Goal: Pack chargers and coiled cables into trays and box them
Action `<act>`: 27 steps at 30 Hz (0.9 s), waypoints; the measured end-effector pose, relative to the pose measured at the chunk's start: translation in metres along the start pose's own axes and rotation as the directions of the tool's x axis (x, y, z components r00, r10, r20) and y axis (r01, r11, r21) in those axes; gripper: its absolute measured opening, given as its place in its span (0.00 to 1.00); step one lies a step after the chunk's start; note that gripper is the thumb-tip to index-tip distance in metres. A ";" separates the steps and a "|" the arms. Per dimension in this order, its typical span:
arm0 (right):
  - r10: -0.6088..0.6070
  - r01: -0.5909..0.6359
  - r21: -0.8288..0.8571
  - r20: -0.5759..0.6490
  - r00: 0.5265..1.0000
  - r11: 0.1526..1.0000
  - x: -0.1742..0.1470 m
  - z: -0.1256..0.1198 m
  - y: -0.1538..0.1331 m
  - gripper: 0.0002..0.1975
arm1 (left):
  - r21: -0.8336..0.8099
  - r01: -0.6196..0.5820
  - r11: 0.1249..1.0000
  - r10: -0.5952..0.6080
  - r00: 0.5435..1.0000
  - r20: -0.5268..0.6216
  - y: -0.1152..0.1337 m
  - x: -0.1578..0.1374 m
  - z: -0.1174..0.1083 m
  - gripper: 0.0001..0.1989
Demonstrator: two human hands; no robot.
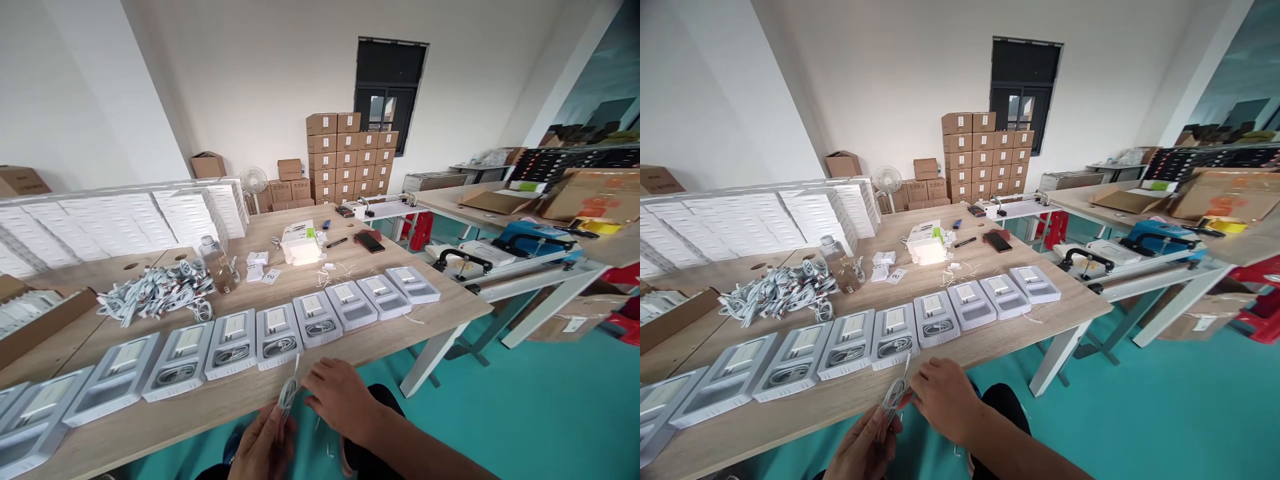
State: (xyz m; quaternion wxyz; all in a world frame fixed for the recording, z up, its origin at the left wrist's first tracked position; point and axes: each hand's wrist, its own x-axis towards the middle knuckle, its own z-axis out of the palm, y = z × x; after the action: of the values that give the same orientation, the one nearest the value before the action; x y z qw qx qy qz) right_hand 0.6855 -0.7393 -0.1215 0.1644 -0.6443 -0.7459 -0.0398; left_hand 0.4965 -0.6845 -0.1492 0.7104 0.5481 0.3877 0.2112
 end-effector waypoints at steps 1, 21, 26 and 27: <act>0.017 -0.017 0.016 0.021 1.000 1.000 0.000 0.000 -0.001 0.08 | -0.043 0.000 0.999 0.000 1.000 0.019 -0.001 0.000 0.000 0.26; 0.422 -0.287 0.921 0.378 0.824 -0.264 0.001 0.017 -0.037 0.16 | -0.408 0.141 0.902 -0.098 0.987 0.124 -0.009 0.003 0.009 0.20; 0.457 -0.225 0.974 0.195 0.868 0.010 -0.004 0.003 -0.039 0.13 | -0.385 0.173 0.907 -0.109 0.977 0.182 -0.002 0.004 0.010 0.18; 0.449 -0.225 0.974 0.206 0.869 -0.011 -0.004 0.003 -0.039 0.13 | -0.382 0.166 0.909 -0.098 0.977 0.191 -0.001 0.004 0.011 0.18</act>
State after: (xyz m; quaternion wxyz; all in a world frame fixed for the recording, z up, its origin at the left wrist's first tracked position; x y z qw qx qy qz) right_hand 0.6472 -0.7486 -0.1194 0.6175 -0.5167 -0.3781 0.4568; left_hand 0.5073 -0.6884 -0.1504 0.8490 0.3815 0.3123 0.1898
